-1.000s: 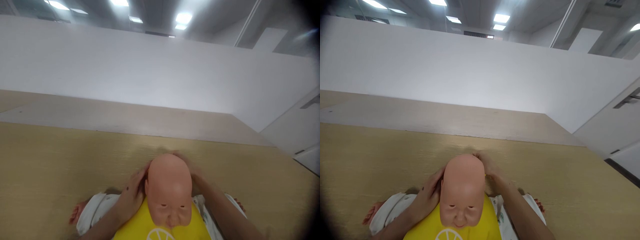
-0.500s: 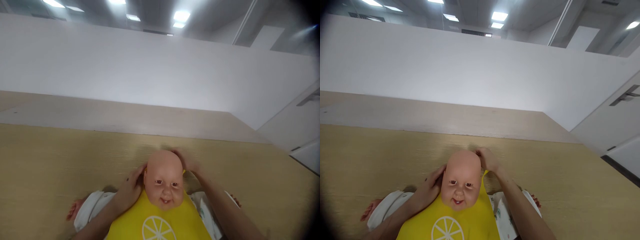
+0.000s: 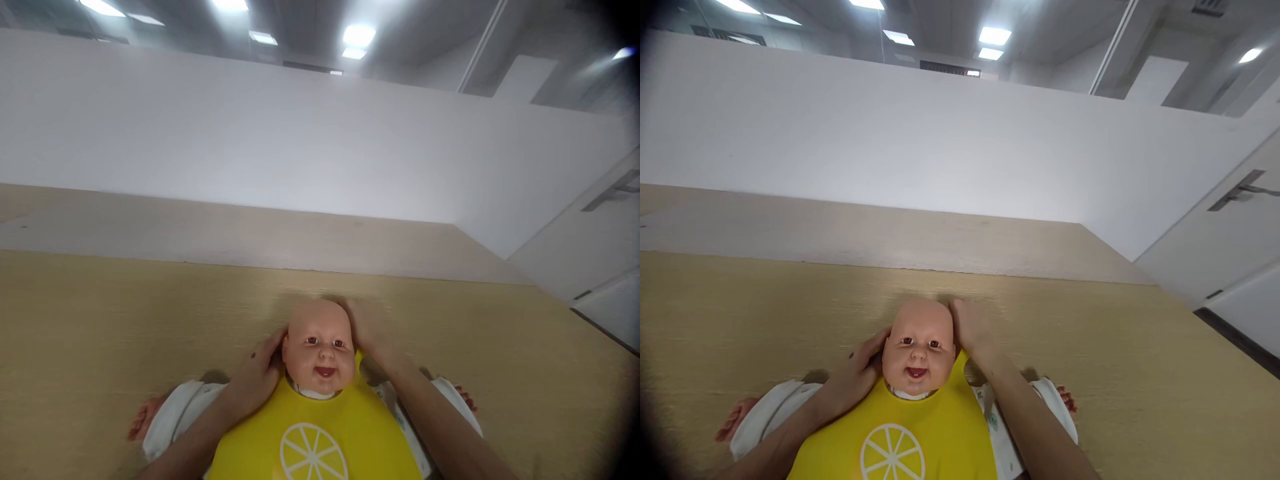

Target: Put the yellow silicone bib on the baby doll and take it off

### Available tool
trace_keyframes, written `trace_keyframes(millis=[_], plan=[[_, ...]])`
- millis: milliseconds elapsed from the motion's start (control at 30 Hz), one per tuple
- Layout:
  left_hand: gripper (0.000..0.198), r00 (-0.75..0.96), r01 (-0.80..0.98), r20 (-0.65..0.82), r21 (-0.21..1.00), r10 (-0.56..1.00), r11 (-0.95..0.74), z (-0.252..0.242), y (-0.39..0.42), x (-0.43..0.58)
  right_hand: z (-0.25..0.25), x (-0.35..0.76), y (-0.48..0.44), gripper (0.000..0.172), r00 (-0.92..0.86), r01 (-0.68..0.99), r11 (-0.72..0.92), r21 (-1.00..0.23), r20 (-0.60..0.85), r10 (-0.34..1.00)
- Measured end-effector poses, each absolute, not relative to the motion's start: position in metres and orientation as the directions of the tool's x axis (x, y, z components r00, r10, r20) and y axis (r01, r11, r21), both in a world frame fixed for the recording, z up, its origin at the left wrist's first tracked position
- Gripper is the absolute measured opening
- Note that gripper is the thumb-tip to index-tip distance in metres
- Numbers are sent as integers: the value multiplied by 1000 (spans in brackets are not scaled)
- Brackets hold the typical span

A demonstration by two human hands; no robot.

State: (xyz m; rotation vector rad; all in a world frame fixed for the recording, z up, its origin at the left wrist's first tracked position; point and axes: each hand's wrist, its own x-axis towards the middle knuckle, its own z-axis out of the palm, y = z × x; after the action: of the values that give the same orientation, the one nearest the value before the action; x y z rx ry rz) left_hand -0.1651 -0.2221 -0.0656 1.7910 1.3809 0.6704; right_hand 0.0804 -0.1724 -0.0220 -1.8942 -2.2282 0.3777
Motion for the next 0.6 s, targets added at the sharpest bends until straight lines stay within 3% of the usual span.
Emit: trace_keyframes(millis=[267,600], plan=[[49,272,555,-51,824,961,-113,-57,-223,-161,-23,74,-174,17,-156,982,156,-110,8,988],[37,258,460,55,871,965,-173,-51,-226,-161,-26,67,-176,26,-122,986,116,-120,-46,991]])
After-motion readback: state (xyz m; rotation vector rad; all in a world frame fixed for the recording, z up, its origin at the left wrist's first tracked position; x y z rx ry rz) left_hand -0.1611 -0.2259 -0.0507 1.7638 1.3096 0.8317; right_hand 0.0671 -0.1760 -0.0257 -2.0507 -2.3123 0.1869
